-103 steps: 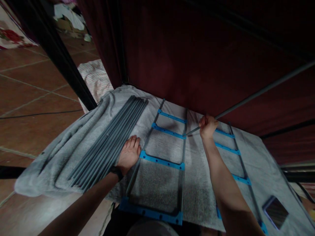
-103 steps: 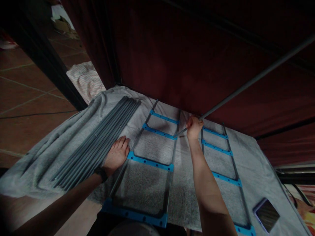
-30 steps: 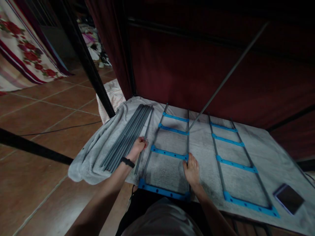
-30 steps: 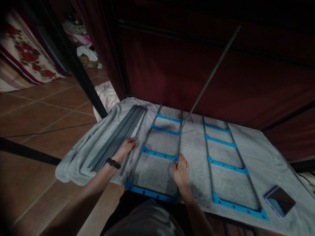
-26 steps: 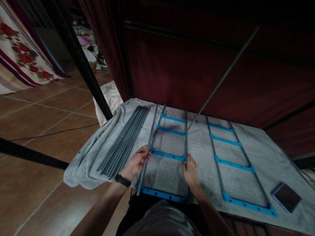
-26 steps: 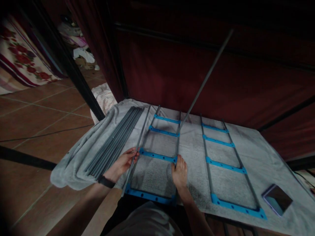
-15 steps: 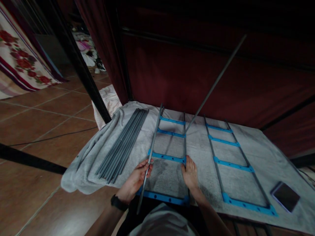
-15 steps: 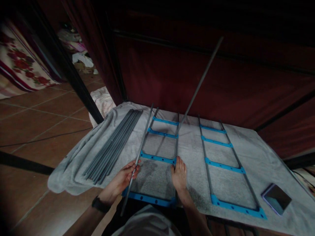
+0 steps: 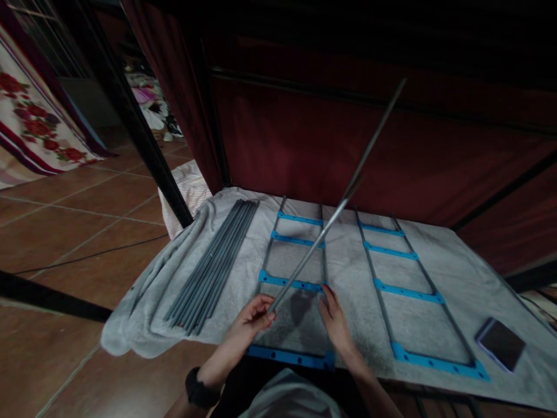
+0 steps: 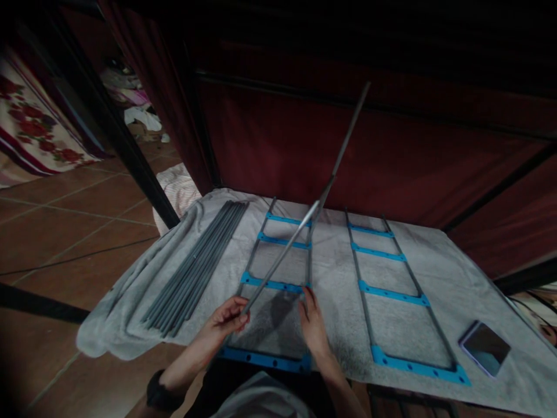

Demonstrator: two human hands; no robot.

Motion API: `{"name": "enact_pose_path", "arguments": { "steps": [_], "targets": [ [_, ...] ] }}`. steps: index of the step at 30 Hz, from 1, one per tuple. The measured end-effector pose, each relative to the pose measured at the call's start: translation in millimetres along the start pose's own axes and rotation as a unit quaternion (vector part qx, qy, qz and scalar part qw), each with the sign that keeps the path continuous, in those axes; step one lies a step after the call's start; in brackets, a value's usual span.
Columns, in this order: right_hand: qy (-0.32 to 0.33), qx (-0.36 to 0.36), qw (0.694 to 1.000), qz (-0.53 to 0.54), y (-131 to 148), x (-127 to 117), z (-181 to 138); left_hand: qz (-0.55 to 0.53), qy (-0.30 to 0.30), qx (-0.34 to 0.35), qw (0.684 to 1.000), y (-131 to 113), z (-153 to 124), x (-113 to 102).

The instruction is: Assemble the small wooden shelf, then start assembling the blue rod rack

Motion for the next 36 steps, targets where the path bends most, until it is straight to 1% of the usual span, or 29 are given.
{"name": "enact_pose_path", "arguments": {
  "steps": [2,4,5,7,9,10,12,13,14,15,16,17,18,19,20,21,23,25,27,29,31,33,36],
  "targets": [
    [0.068,0.044,0.990,0.118,20.7,-4.6,-19.2,0.042,0.038,-0.004,0.998,1.4,0.6,5.8],
    [0.122,0.092,0.959,0.238,39.5,-8.7,-35.5,0.086,0.057,0.006,0.995,4.6,2.9,11.6],
    [0.136,0.117,0.941,0.287,47.0,-10.8,-41.4,0.112,0.062,0.014,0.992,6.5,3.9,14.8],
    [0.142,0.158,0.908,0.361,57.6,-14.4,-48.3,0.162,0.075,0.026,0.984,10.3,4.9,22.7],
    [0.142,0.180,0.885,0.405,63.5,-17.4,-50.1,0.186,0.110,0.026,0.976,13.5,5.4,32.1],
    [0.144,0.185,0.878,0.416,65.4,-18.9,-49.8,0.188,0.133,0.022,0.973,14.7,6.4,36.2],
    [0.143,0.188,0.877,0.419,67.5,-24.3,-46.5,0.185,0.168,0.018,0.968,15.8,13.6,39.0],
    [0.132,0.187,0.879,0.418,67.9,-29.3,-43.3,0.188,0.165,0.025,0.968,15.4,20.8,35.9],
    [0.118,0.184,0.883,0.416,68.1,-36.0,-38.7,0.198,0.145,0.040,0.969,14.6,30.8,28.9],
    [0.100,0.179,0.887,0.414,68.1,-44.8,-32.6,0.214,0.107,0.063,0.969,13.4,43.1,18.1],
    [0.078,0.170,0.892,0.413,68.2,-55.6,-24.9,0.243,0.049,0.092,0.965,12.2,56.7,3.4],
    [0.053,0.157,0.897,0.410,68.1,-68.4,-15.7,0.281,-0.006,0.120,0.952,11.7,70.3,-13.2],
    [0.023,0.141,0.904,0.403,68.0,-83.1,-5.4,0.327,-0.057,0.149,0.932,11.9,83.2,-30.5],
    [-0.013,0.122,0.911,0.393,68.0,-99.3,5.6,0.383,-0.092,0.167,0.904,13.5,94.7,-47.0],
    [-0.057,0.098,0.916,0.384,68.1,-117.0,16.9,0.449,-0.108,0.179,0.869,16.6,104.5,-61.5],
    [-0.094,0.074,0.919,0.375,68.6,-134.6,28.2,0.511,-0.112,0.183,0.832,21.0,112.1,-73.6],
    [-0.159,0.027,0.920,0.358,70.8,-168.6,50.1,0.605,-0.086,0.184,0.770,32.7,121.0,-89.1],
    [-0.201,-0.020,0.920,0.336,75.0,-197.0,72.1,0.664,-0.050,0.183,0.723,44.8,122.7,-94.8],
    [-0.229,-0.065,0.920,0.310,80.3,-216.3,95.6,0.701,-0.035,0.181,0.689,53.3,121.0,-94.6],
    [-0.247,-0.101,0.919,0.290,85.2,-224.2,121.8,0.724,-0.033,0.177,0.666,57.0,119.4,-92.4],
    [-0.256,-0.123,0.917,0.282,89.3,-220.6,150.3,0.736,-0.028,0.174,0.654,57.4,119.3,-90.3],
    [-0.255,-0.135,0.917,0.275,93.4,-208.7,178.9,0.738,-0.023,0.174,0.652,56.3,119.8,-89.2],
    [-0.244,-0.150,0.925,0.250,101.5,-184.5,217.2,0.731,-0.022,0.177,0.659,54.7,120.1,-89.0]
  ]
}}
Point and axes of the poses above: each hand's wrist, its own z-axis towards the middle knuckle, its own x-axis out of the palm, y = z × x, the point moved 3 cm from there along z, towards the middle knuckle, and after that the axes turned 12 degrees about x, right-handed, at the moved point
